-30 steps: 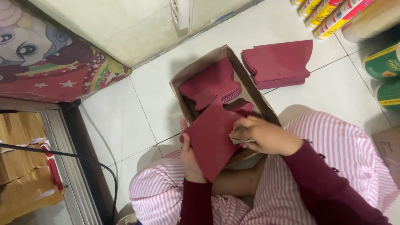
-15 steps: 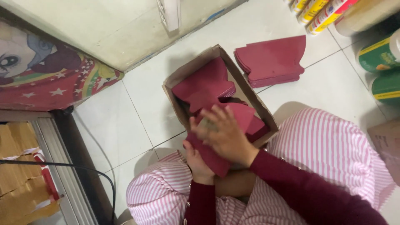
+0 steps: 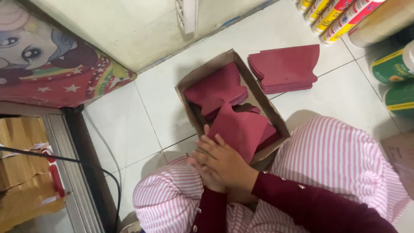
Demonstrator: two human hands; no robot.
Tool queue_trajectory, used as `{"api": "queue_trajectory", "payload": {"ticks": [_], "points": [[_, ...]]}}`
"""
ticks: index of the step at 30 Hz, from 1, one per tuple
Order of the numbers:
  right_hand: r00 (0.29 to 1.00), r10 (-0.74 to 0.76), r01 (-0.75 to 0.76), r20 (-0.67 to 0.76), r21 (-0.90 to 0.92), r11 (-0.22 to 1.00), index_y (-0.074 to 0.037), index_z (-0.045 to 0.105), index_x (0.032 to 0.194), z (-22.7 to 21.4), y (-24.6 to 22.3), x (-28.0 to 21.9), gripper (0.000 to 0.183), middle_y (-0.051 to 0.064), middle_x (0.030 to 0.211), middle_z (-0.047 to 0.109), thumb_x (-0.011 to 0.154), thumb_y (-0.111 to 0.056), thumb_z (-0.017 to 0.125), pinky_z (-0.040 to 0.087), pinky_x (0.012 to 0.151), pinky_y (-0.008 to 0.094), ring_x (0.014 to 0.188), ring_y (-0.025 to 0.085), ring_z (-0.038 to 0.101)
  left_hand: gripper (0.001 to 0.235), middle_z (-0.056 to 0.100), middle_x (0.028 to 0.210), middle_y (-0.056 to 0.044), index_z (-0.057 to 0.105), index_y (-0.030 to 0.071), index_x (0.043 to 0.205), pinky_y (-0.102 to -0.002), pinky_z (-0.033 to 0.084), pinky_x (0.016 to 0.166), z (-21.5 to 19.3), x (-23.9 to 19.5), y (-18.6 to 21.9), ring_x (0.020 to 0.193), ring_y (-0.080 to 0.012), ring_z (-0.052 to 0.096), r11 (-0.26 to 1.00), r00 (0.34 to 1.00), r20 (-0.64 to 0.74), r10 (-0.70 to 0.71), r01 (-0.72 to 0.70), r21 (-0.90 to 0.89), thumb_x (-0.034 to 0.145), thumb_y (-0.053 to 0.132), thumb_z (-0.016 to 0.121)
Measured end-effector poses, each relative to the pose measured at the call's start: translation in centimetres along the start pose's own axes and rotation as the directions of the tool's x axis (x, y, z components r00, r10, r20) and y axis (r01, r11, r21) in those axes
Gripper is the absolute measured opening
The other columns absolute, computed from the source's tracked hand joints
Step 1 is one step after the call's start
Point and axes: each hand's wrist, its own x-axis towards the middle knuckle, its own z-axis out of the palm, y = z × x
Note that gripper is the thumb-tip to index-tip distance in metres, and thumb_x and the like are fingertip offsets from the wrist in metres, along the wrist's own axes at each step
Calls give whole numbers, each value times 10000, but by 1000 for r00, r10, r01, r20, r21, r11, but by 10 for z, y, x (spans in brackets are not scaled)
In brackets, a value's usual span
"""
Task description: The person is sitting on the floor, taking pink foam pieces from a box, and sanding their edges with a small abrasive pad before placing them back or in a stack.
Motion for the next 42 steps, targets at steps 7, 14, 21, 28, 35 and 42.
{"api": "queue_trajectory", "payload": {"ticks": [7,14,21,28,35,42], "points": [[987,-55,12,-148,-274,962,-276,570,1065,1,32,1,245,75,1288,432,850,-333,467,116,1008,537,1218,294,369,472,430,1100,-11,426,144,1061,-307,307,931,31,2,-6,1040,-164,400,979,994,99,48,-66,194,842,552,336],[961,67,-140,-269,-261,955,-308,550,1135,-9,59,0,304,27,1278,453,848,-363,470,156,1019,506,1220,263,372,442,564,689,10,547,142,664,-422,424,898,50,-5,-16,837,-207,572,971,998,-60,-26,39,234,815,546,452],[966,56,-140,-254,-326,935,-341,524,1152,-11,60,4,336,17,1291,439,816,-361,515,162,997,567,1220,287,366,463,557,1098,-70,530,184,1088,-441,377,950,45,3,-11,1040,-239,505,850,1000,-19,0,10,527,827,513,333],[950,134,-221,-281,-305,926,-269,485,1211,-24,82,6,393,83,1300,424,819,-275,521,99,969,616,1234,348,319,548,431,1256,-73,284,228,1336,-447,307,996,10,12,-12,1132,-239,421,906,999,20,41,-46,421,841,459,323],[878,366,-415,-308,-108,904,-122,426,1265,-37,82,9,389,175,1336,330,877,-153,451,151,986,569,1233,398,274,487,476,1220,-59,376,271,1296,-458,336,980,7,12,-11,1090,-237,458,974,994,-94,50,-28,226,844,450,348],[935,303,-344,-187,-252,905,-13,337,1292,0,59,-6,517,229,1333,302,810,-101,504,155,1004,509,1245,407,247,583,427,1275,-67,347,275,1307,-472,286,1008,39,11,16,1130,-261,420,979,968,-244,57,-6,206,802,563,318]]}}
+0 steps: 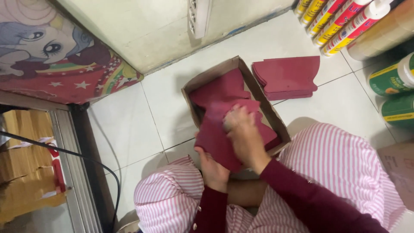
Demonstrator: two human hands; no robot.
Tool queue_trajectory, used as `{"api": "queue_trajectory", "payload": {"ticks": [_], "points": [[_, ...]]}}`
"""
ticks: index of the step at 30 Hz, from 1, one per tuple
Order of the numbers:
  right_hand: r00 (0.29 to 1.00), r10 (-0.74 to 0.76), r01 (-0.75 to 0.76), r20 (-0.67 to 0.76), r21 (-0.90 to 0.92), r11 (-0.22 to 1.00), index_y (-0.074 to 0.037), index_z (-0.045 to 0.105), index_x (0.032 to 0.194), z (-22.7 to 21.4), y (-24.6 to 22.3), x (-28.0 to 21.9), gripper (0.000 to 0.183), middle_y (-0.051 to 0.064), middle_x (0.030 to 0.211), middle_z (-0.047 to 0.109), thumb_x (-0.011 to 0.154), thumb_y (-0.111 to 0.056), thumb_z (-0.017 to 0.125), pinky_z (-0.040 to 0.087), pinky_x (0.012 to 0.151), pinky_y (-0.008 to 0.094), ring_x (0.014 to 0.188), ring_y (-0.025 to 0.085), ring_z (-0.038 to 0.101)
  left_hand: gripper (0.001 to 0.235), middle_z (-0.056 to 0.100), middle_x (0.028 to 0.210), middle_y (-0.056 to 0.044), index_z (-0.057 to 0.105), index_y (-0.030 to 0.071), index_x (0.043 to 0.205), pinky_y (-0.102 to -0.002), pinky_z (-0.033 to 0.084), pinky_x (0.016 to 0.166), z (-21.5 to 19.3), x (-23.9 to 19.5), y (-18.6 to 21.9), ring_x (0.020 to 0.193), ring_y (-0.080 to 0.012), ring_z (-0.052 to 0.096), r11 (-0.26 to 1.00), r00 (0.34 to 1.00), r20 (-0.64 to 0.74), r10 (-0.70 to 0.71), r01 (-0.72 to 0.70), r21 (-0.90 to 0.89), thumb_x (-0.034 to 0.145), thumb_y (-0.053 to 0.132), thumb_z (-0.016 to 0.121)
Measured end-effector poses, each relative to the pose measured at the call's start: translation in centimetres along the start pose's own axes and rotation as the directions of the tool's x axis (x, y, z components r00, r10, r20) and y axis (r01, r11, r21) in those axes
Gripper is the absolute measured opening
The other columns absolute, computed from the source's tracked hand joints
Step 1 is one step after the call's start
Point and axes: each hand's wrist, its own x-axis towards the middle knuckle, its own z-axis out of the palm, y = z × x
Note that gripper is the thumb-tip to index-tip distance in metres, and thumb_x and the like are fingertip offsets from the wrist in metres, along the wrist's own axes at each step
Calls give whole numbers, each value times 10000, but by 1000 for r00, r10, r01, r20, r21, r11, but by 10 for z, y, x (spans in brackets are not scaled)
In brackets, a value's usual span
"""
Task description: The person is sitting on the floor, taking pink foam pieces from a box, and sanding their edges with a small abrasive pad before placing them back or in a stack.
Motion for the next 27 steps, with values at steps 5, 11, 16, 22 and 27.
{"api": "queue_trajectory", "payload": {"ticks": [5,11,16,22,27], "points": [[946,-323,324,30,-122,938,-125,410,1261,12,-28,-15,446,130,1328,365,836,-259,414,171,1018,482,1254,332,284,472,610,1020,-6,567,196,1040,-181,471,766,10,-19,7,899,-142,585,987,1000,-28,-8,3,-158,769,575,489],[979,-198,202,44,-326,924,-117,459,1217,26,21,7,440,153,1307,370,797,-242,486,222,969,581,1243,373,283,511,564,1064,-55,528,133,1126,-400,416,903,25,-16,2,968,-227,525,990,994,7,109,-107,-96,806,521,439],[981,187,-171,-44,241,955,-34,383,1271,-14,63,25,411,213,1285,349,876,-136,436,198,946,576,1202,399,304,527,502,1168,-81,435,214,1256,-460,357,946,16,-18,-5,1048,-269,479,1000,999,34,15,-15,-4,826,508,355],[820,561,-440,117,756,485,-70,532,1130,-37,59,45,431,136,1044,562,926,-376,308,355,909,394,993,222,519,489,481,1204,-46,374,310,1287,-436,345,973,3,-7,-3,1072,-221,466,999,994,102,40,-40,4,832,485,345],[705,541,-310,459,885,-348,-69,565,966,-6,116,4,625,97,875,598,772,-641,404,472,610,266,729,198,596,503,492,1178,-43,384,322,1271,-432,356,977,6,-8,-6,1077,-217,466,999,996,88,21,-25,47,807,516,375]]}}
